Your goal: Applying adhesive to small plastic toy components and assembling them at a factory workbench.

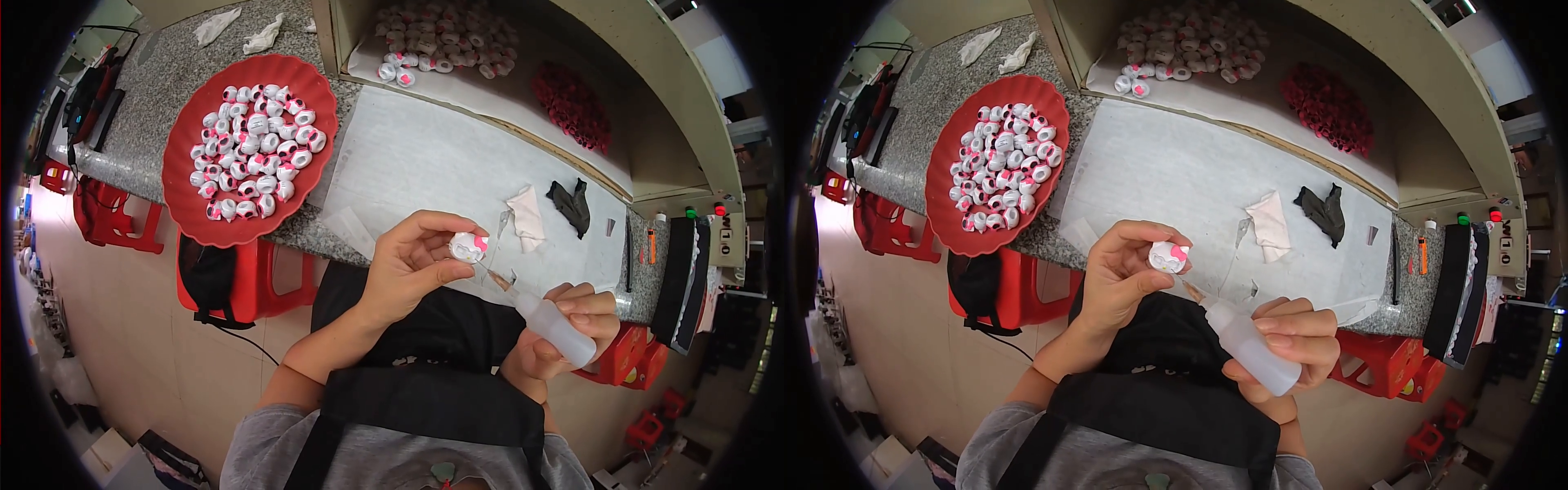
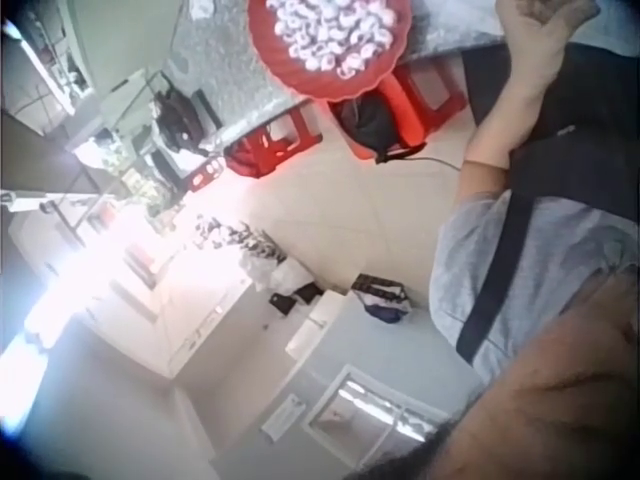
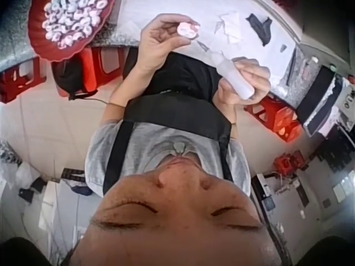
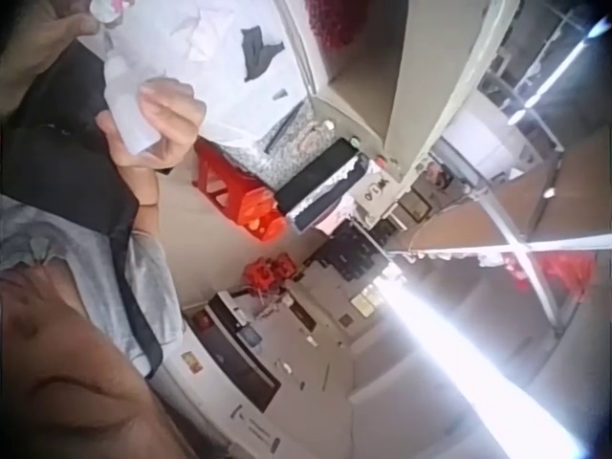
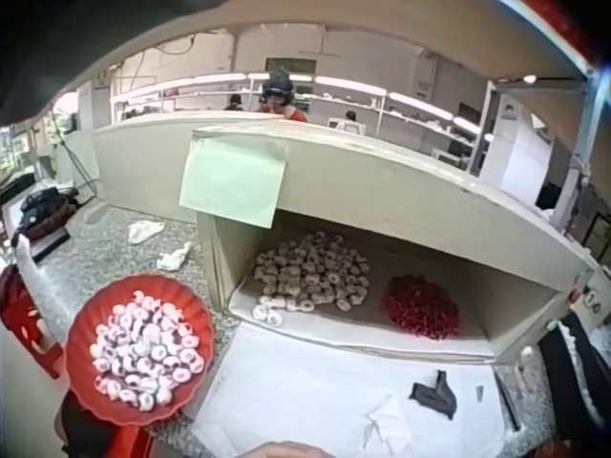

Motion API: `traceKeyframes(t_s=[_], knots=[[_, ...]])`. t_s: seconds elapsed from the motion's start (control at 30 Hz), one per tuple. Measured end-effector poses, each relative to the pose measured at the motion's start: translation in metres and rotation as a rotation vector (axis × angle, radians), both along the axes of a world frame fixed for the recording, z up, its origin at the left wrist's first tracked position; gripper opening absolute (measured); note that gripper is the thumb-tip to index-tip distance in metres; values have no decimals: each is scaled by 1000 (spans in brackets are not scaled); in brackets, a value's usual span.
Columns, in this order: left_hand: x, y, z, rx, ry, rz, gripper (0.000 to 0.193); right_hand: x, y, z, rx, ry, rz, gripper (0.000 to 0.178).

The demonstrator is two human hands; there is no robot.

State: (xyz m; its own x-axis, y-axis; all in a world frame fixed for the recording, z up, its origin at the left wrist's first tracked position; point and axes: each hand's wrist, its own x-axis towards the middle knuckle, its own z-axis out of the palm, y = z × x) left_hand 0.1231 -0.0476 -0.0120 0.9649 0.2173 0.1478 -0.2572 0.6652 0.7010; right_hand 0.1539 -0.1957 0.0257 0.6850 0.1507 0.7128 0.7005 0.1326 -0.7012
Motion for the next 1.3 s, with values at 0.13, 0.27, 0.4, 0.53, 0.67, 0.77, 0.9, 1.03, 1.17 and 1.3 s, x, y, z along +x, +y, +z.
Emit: traceKeyframes(t_s=[0.13, 0.27, 0.4, 0.53, 0.67, 0.77, 0.9, 1.03, 1.17, 1.3], knots=[[0, 0, 1, 1, 9, -26, 34, 0, 0, -1, -16, -7, 4, 43], [-1, -1, 0, 6, 5, -19, 33, -2, -1, 1, -30, 8, 4, 43], [-1, -2, 1, -23, 32, -20, 34, -1, -2, 2, -20, -13, 19, 41], [-1, -2, 1, -32, 37, -31, 35, 0, -1, 3, 10, -47, 2, 40], [0, -3, 1, -20, 15, -31, 34, -1, 0, 0, 23, -62, -8, 40], [0, -4, 0, -13, 11, -34, 34, -1, -1, 1, 12, -55, 13, 40], [0, -5, -1, 1, 7, -38, 33, -2, 0, 1, 10, -42, 37, 40], [1, -4, 0, 0, 4, -36, 33, -2, -2, 1, 2, -29, 54, 40], [0, -4, -2, 45, -15, -25, 32, -2, 0, 1, 10, -26, 42, 39], [0, -4, -2, 138, -70, 12, 32, -2, -1, -1, 8, -33, 32, 39]])
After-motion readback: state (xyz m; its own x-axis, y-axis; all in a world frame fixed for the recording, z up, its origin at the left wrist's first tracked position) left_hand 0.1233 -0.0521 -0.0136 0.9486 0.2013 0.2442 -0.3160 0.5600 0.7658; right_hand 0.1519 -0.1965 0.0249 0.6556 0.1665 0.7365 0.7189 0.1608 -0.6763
